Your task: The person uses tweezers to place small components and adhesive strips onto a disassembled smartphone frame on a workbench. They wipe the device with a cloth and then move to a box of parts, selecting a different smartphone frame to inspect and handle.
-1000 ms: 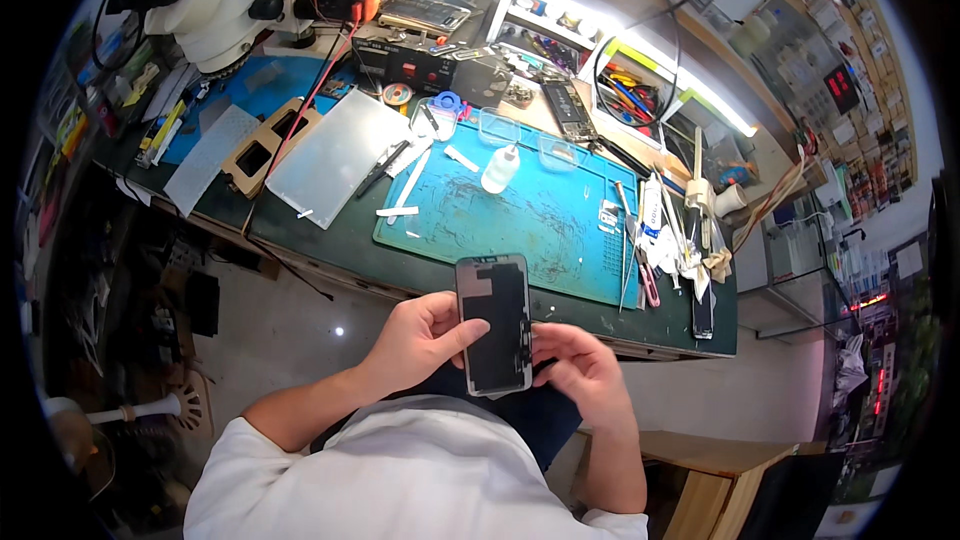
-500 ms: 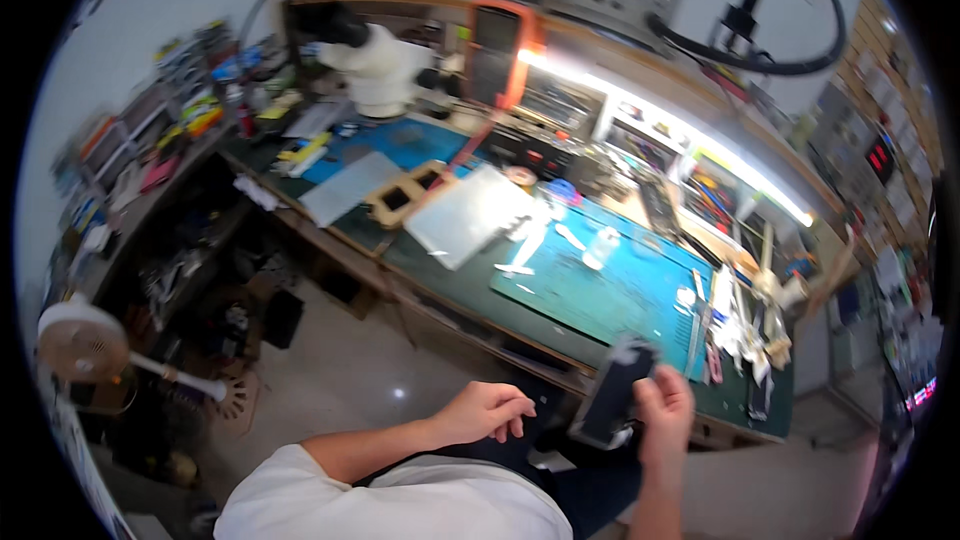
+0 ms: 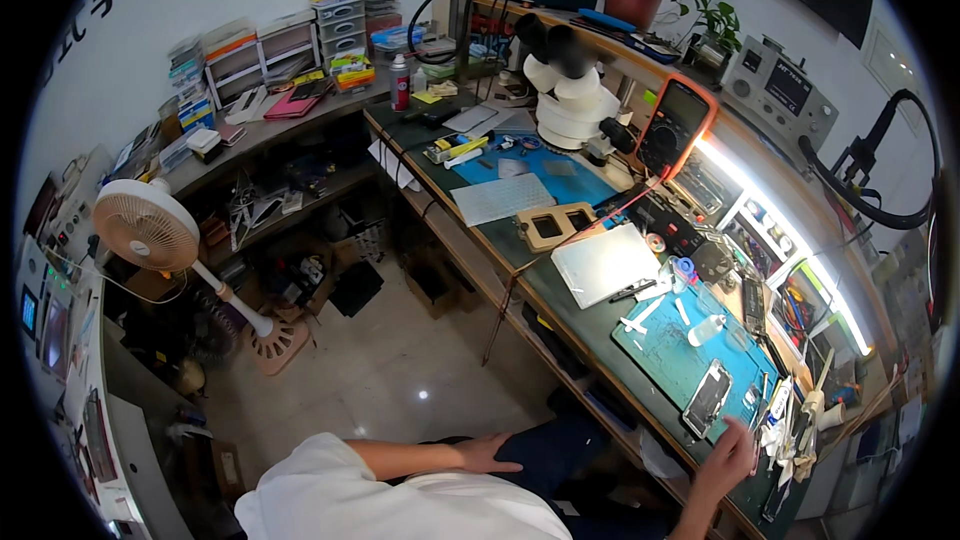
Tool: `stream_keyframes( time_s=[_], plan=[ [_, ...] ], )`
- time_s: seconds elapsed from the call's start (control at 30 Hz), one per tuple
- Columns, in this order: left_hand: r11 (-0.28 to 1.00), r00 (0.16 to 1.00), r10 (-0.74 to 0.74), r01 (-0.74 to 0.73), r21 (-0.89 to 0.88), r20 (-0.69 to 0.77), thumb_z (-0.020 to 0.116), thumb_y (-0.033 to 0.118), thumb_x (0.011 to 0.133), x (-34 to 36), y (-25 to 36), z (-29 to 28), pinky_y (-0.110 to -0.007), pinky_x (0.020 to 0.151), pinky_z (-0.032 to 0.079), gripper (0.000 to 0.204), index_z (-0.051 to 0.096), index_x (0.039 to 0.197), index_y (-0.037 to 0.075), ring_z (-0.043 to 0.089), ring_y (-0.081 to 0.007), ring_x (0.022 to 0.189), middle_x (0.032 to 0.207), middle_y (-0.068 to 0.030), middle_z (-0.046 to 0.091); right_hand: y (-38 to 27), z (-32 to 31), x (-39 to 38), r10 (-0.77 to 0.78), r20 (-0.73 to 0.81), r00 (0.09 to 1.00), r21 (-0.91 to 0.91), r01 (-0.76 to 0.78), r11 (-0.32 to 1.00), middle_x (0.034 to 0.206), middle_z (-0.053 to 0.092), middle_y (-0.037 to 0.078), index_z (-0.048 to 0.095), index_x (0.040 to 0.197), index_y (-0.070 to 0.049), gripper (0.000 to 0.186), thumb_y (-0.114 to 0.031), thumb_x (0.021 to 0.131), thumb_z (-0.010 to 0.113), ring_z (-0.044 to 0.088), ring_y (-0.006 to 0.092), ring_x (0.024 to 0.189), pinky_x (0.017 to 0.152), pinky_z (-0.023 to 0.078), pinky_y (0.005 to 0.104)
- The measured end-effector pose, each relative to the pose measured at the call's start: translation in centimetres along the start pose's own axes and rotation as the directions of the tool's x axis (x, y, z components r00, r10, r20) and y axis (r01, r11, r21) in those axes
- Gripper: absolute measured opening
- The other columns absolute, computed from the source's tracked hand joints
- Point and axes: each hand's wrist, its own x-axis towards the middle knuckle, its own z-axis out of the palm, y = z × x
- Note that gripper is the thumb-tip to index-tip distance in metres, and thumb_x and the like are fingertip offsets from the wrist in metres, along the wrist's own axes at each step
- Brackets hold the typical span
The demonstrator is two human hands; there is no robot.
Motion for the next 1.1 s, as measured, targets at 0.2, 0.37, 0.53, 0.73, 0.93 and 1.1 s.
stream_keyframes(
  time_s=[0.2, 0.37, 0.53, 0.73, 0.93, 1.1],
  plan=[
    [0.985, 0.984, 0.174, -0.173, 0.018, -0.041, 0.050, 0.070, 0.099, 1.9, -0.5, -0.1, -0.042, 0.117, 0.038, 0.099, 0.024, 0.159, -0.003, 0.050, -0.0435, 0.137, 0.153, -0.0312, 0.045, -0.7, 3.3, -12.2, -0.590, 0.110, 0.800, 0.121, 0.578, 0.807, 0.117, 0.070, 0.022, 0.070, 0.127, -0.003, 0.039, 0.000, 0.092, 0.053, 0.071, 0.0388, 0.097, 0.079, 0.059, 0.0460],
    [0.990, 0.974, 0.085, -0.107, -0.090, -0.212, 0.045, 0.063, 0.104, 0.3, -1.9, 1.5, -0.042, 0.115, 0.040, 0.078, 0.039, 0.155, 0.004, 0.049, -0.0404, 0.139, 0.153, -0.0258, 0.048, 15.0, 6.0, -24.4, -0.342, 0.513, 0.787, -0.254, 0.520, 0.816, 0.122, 0.069, 0.022, 0.074, 0.119, -0.004, 0.028, -0.017, 0.099, 0.059, 0.063, 0.0424, 0.117, 0.104, 0.047, 0.0524],
    [0.970, 0.636, -0.225, 0.071, -0.234, -0.738, 0.059, 0.042, 0.101, -4.7, -7.9, 4.3, -0.047, 0.098, 0.053, 0.051, 0.063, 0.131, 0.000, 0.066, -0.0434, 0.113, 0.124, -0.0284, 0.067, 15.1, 13.0, -23.3, -0.347, 0.590, 0.729, -0.091, 0.487, 0.869, 0.112, 0.073, 0.009, 0.076, 0.100, -0.007, 0.022, -0.017, 0.081, 0.072, 0.063, 0.0303, 0.117, 0.116, 0.035, 0.0523],
    [0.857, 0.600, -0.503, 0.439, -0.270, -0.621, 0.067, 0.045, 0.095, -11.2, -15.0, 6.0, -0.048, 0.108, 0.048, 0.059, 0.065, 0.132, -0.001, 0.061, -0.0427, 0.124, 0.131, -0.0264, 0.066, 13.1, 18.8, -20.0, -0.471, 0.674, 0.569, 0.127, 0.539, 0.833, 0.106, 0.075, 0.011, 0.077, 0.102, -0.008, 0.023, -0.020, 0.084, 0.072, 0.067, 0.0307, 0.108, 0.110, 0.041, 0.0497],
    [0.832, 0.615, -0.542, 0.491, -0.259, -0.573, 0.067, 0.049, 0.094, -16.5, -19.6, 7.3, -0.048, 0.106, 0.050, 0.058, 0.069, 0.128, 0.001, 0.062, -0.0412, 0.124, 0.133, -0.0247, 0.066, 8.7, 22.1, -19.6, -0.494, 0.692, 0.526, 0.158, 0.558, 0.815, 0.103, 0.077, 0.012, 0.078, 0.102, -0.009, 0.022, -0.022, 0.086, 0.069, 0.069, 0.0298, 0.103, 0.109, 0.042, 0.0474],
    [0.713, 0.525, -0.701, 0.489, -0.503, -0.483, 0.063, 0.062, 0.094, -20.9, -31.6, 13.7, -0.046, 0.105, 0.050, 0.070, 0.071, 0.125, 0.001, 0.064, -0.0418, 0.122, 0.128, -0.0255, 0.069, 2.6, 23.6, -20.3, -0.481, 0.766, 0.426, 0.205, 0.548, 0.811, 0.100, 0.077, 0.011, 0.078, 0.103, -0.009, 0.021, -0.021, 0.089, 0.068, 0.070, 0.0301, 0.096, 0.107, 0.044, 0.0465]
  ],
)
